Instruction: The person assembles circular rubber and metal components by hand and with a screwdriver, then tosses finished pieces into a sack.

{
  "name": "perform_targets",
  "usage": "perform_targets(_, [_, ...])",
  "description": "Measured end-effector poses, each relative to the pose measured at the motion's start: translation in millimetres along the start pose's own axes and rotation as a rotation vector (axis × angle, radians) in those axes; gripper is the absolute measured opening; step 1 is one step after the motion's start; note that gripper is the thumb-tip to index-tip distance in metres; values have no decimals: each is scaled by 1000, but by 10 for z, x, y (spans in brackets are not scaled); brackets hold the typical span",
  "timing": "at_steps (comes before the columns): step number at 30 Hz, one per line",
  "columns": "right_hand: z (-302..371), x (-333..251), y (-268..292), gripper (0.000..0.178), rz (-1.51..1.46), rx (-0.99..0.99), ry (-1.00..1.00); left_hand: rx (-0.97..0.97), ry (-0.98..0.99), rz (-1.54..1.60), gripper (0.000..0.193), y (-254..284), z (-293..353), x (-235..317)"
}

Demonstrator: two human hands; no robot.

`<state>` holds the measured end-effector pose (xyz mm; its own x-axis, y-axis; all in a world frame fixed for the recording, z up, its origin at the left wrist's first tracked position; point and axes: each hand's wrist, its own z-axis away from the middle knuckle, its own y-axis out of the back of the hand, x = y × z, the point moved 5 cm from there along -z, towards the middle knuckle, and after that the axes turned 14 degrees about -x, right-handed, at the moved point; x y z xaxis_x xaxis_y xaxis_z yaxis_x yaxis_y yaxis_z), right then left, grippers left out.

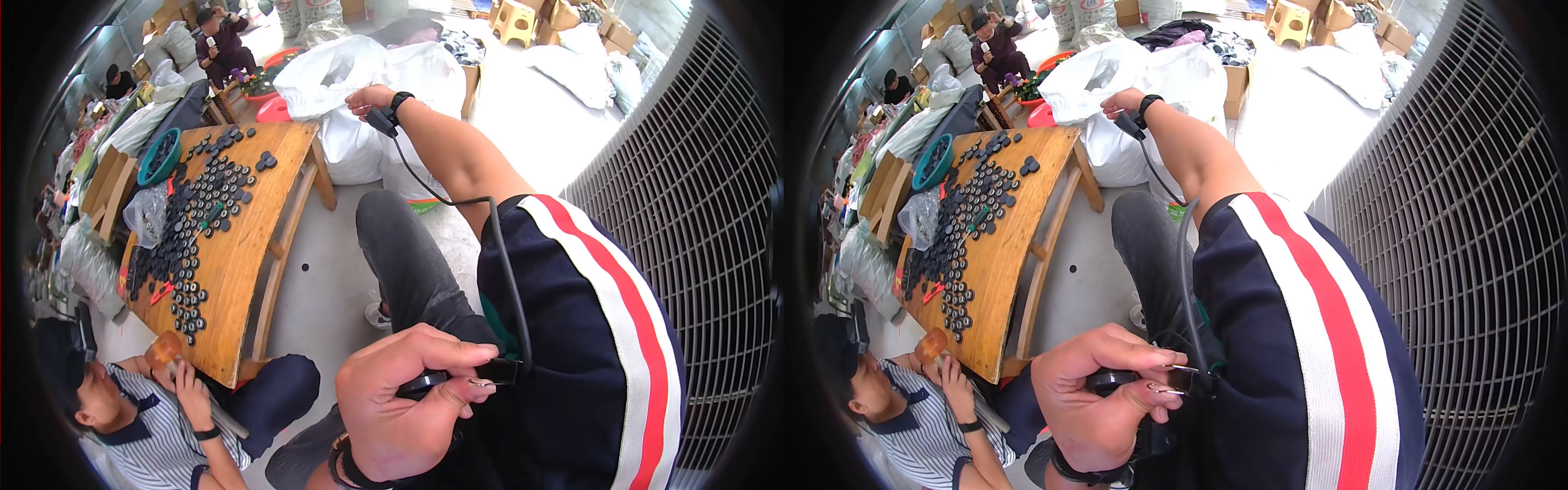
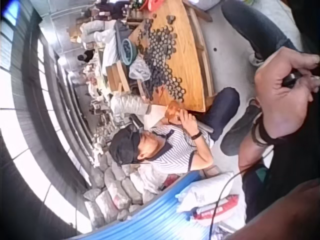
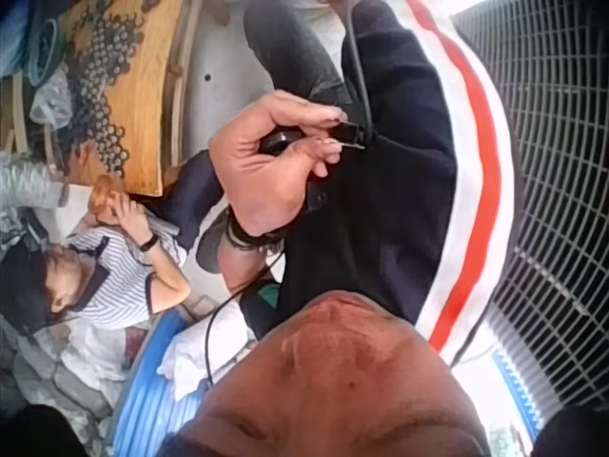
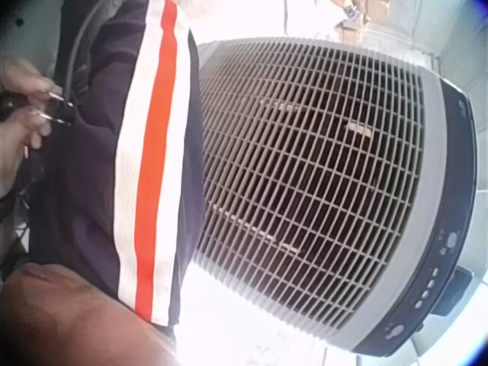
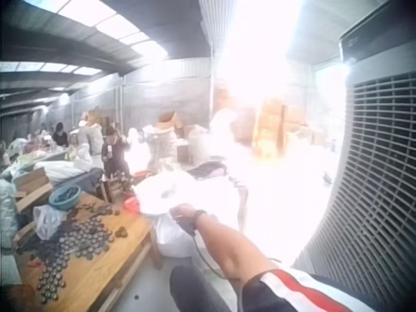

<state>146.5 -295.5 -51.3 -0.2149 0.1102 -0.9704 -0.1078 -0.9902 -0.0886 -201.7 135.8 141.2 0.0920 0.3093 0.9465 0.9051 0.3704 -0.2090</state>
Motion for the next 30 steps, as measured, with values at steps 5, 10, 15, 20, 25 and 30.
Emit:
perform_targets(5, [0, 38, 31, 21, -29, 6, -11, -63, 70, 74, 27, 14, -65, -58])
perform_targets(10, [16, 32, -72, 20, -18, 5, -20, -153, 114, 108, 29, 27, -147, -90])
perform_targets(15, [48, -2, -143, 20, 25, -8, -46, -276, 83, 124, 36, 34, -208, -169])
perform_targets(20, [191, -221, -130, 20, 119, -87, 7, -188, 225, 63, 67, 314, -157, -119])
perform_targets(25, [500, -541, -1920, 16, 482, -482, 455, 449, 125, 161, 28, 1520, 665, -584])
perform_targets(30, [2054, -311, -3526, 20, 808, -1053, 925, 782, 49, 192, 59, 1986, 994, -911])
